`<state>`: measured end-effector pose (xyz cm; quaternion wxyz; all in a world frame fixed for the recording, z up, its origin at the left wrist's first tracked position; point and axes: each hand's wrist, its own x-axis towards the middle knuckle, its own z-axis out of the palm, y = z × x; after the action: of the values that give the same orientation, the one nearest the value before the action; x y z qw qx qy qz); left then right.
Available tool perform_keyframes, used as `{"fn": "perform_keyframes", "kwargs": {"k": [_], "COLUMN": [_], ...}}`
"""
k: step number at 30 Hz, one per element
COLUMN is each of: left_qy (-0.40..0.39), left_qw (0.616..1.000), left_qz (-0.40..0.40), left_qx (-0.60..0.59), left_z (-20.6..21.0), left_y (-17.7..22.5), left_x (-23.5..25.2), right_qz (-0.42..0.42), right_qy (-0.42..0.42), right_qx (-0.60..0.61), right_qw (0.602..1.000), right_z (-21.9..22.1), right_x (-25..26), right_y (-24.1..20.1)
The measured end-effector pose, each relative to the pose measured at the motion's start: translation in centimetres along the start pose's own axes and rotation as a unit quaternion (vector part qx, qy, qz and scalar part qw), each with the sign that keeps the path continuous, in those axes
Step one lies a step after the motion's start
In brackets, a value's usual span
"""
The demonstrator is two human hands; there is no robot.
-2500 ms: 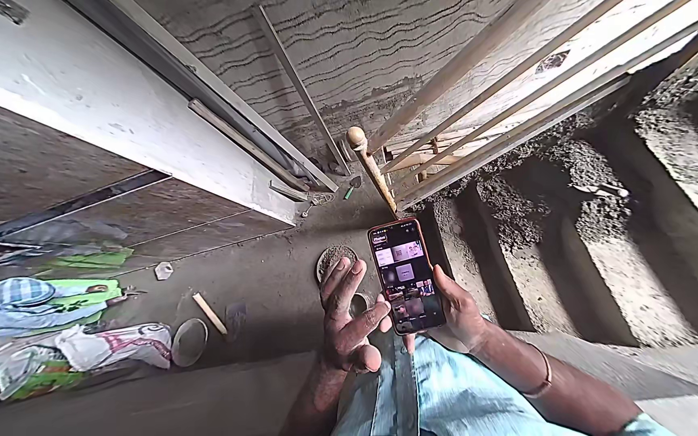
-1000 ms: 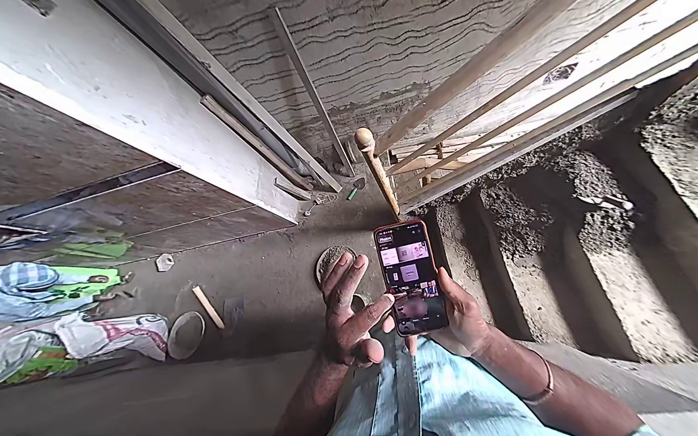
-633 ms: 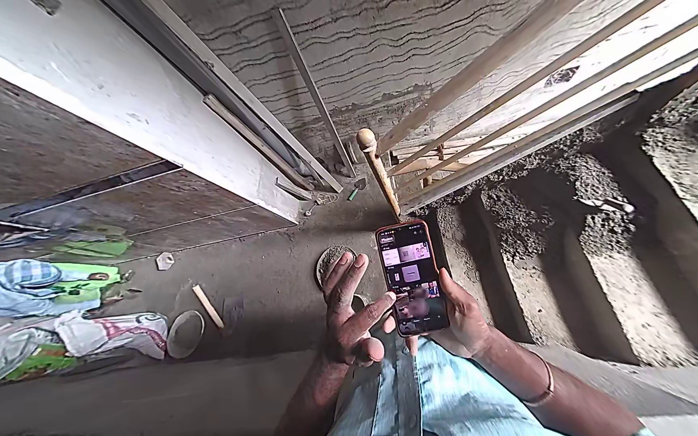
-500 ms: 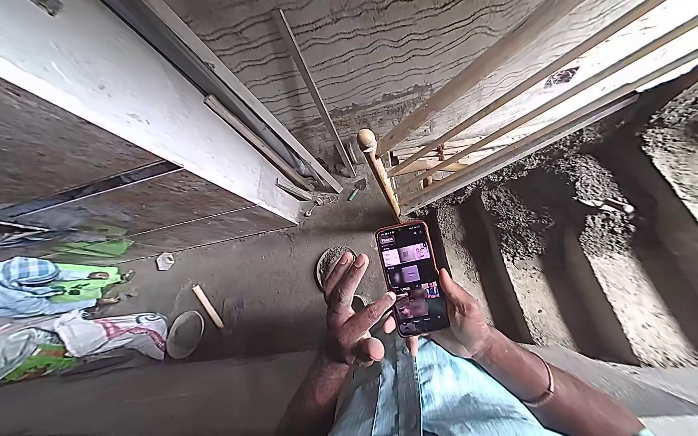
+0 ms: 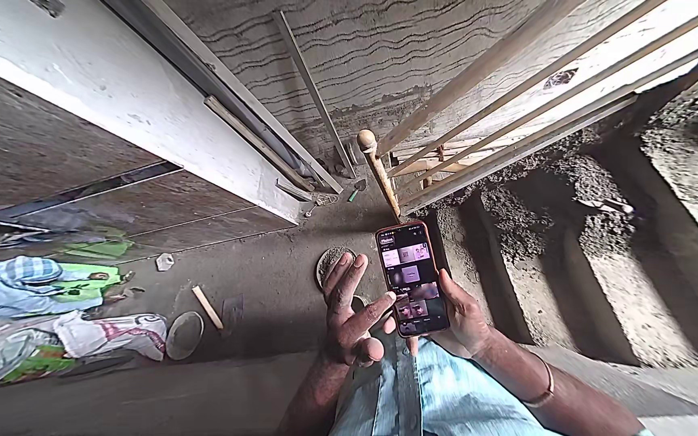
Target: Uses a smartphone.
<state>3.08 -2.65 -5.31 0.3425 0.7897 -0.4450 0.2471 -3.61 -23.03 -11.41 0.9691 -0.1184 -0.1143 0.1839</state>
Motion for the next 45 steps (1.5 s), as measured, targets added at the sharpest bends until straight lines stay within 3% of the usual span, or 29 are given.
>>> {"fn": "perform_keyframes", "kwargs": {"k": [45], "left_qy": [-0.005], "left_qw": [1.000], "left_qz": [-0.010], "left_qx": [-0.001], "left_z": [-0.37], "left_y": [-0.41], "left_x": [-0.49], "right_qz": [0.014], "right_qy": [0.010], "right_qx": [-0.004], "right_qw": [1.000], "right_z": [-0.01], "right_x": [0.65], "right_y": [0.34]}}
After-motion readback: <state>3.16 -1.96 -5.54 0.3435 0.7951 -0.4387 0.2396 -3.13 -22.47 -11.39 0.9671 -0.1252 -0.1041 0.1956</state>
